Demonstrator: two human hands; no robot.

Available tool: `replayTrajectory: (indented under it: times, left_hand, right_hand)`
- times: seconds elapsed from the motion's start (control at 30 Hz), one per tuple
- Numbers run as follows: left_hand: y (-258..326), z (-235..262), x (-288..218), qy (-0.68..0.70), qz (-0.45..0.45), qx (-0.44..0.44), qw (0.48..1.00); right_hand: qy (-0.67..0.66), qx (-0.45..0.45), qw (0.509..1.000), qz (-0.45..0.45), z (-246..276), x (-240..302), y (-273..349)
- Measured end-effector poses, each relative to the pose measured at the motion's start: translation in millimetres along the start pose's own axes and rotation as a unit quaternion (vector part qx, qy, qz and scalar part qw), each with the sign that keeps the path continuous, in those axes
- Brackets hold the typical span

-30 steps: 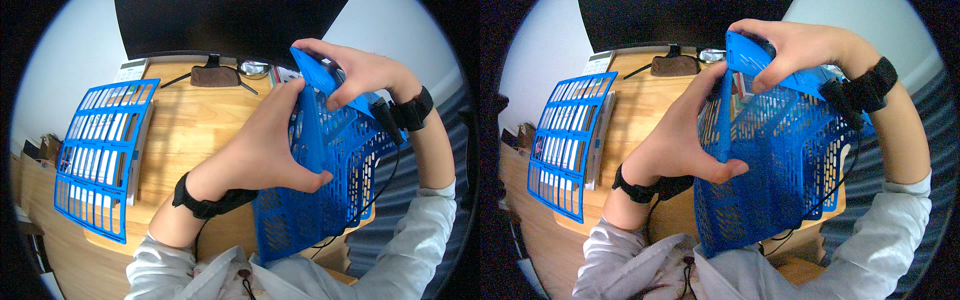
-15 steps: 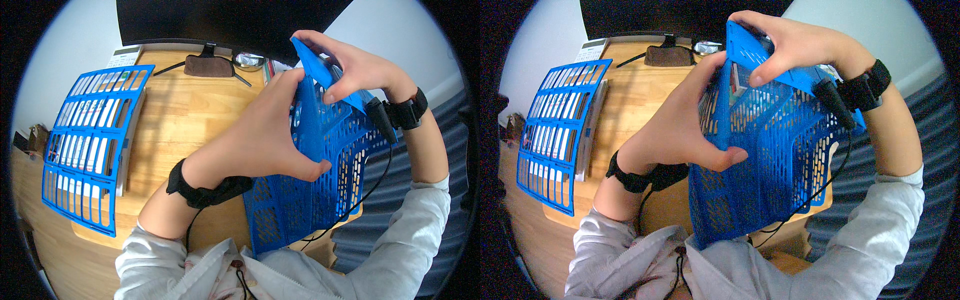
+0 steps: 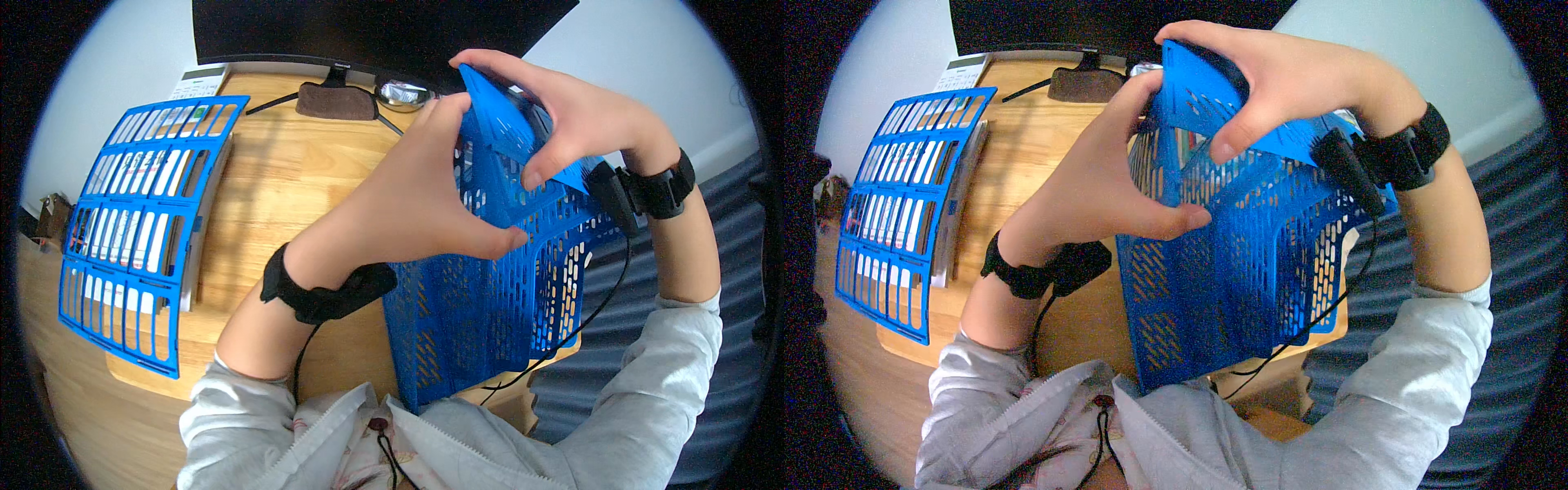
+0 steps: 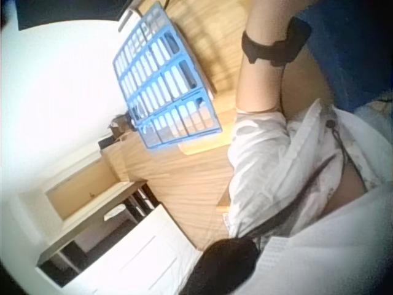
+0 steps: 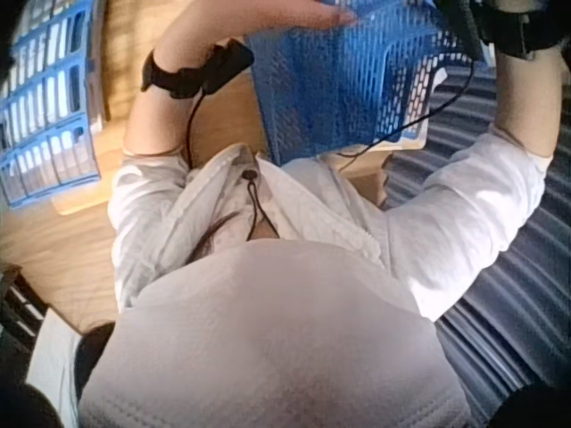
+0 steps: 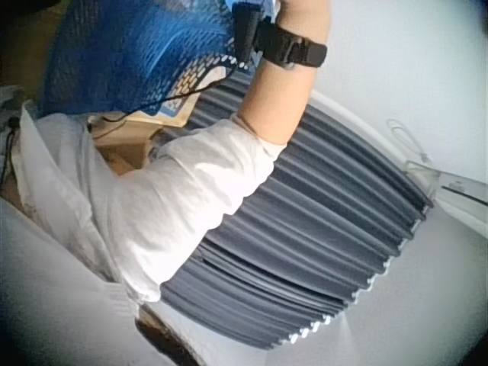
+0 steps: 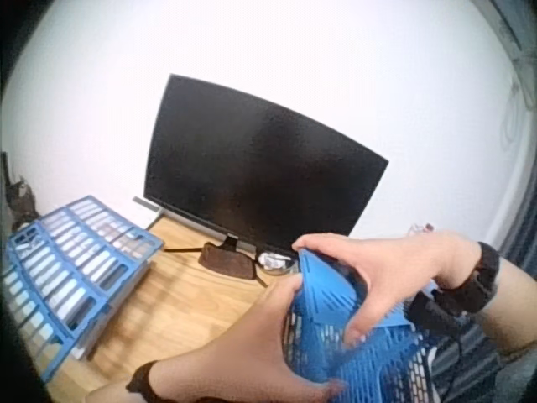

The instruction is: The person assembles a blue plastic basket by hand, snapping together the side panels and then attaching the top frame. The person rotates the basket to align and secure each component until the structure is complete.

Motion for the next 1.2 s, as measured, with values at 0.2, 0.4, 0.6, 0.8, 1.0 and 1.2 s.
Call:
replayTrajectory:
  times: [0.2, 0.4, 0.6, 0.8, 1.0, 1.2]
  left_hand:
    - [-3.1, -1.9, 2.2, 0.006, -0.019, -0.021, 1.0]
    - [-2.9, 1.1, 0.7, 0.012, -0.025, -0.017, 0.999]
    - [-3.9, 1.5, -3.3, -0.008, -0.028, -0.023, 0.999]
    - [-8.6, 0.5, -4.7, 0.02, -0.048, 0.023, 0.998]
    - [-4.1, 0.8, 0.3, 0.044, -0.007, 0.014, 0.999]
    - [-5.3, 3.3, 1.0, -0.007, -0.027, -0.003, 1.0]
  right_hand:
    - [-0.031, -0.01, 0.999, -0.025, -4.8, -1.6, 5.9]
    - [-0.012, -0.013, 1.0, -0.018, -3.8, -1.1, 6.4]
    - [0.005, -0.026, 0.999, -0.019, -5.7, 6.3, 8.8]
    - [0.017, -0.011, 0.999, -0.038, -8.4, 18.6, 5.6]
    - [0.085, -0.052, 0.995, -0.008, -15.9, 33.5, 1.6]
    - [0.061, -0.042, 0.997, -0.037, -14.5, 36.0, 3.0]
Point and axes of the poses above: each hand's wrist, its own y-axis away from the middle knuckle, its own z-axis out of the back of the hand, x = y × z, the point moved 5 cm from there along -y, towards the middle knuckle, and after that the axes turned 2 degrees about y, right-handed, at the moved point
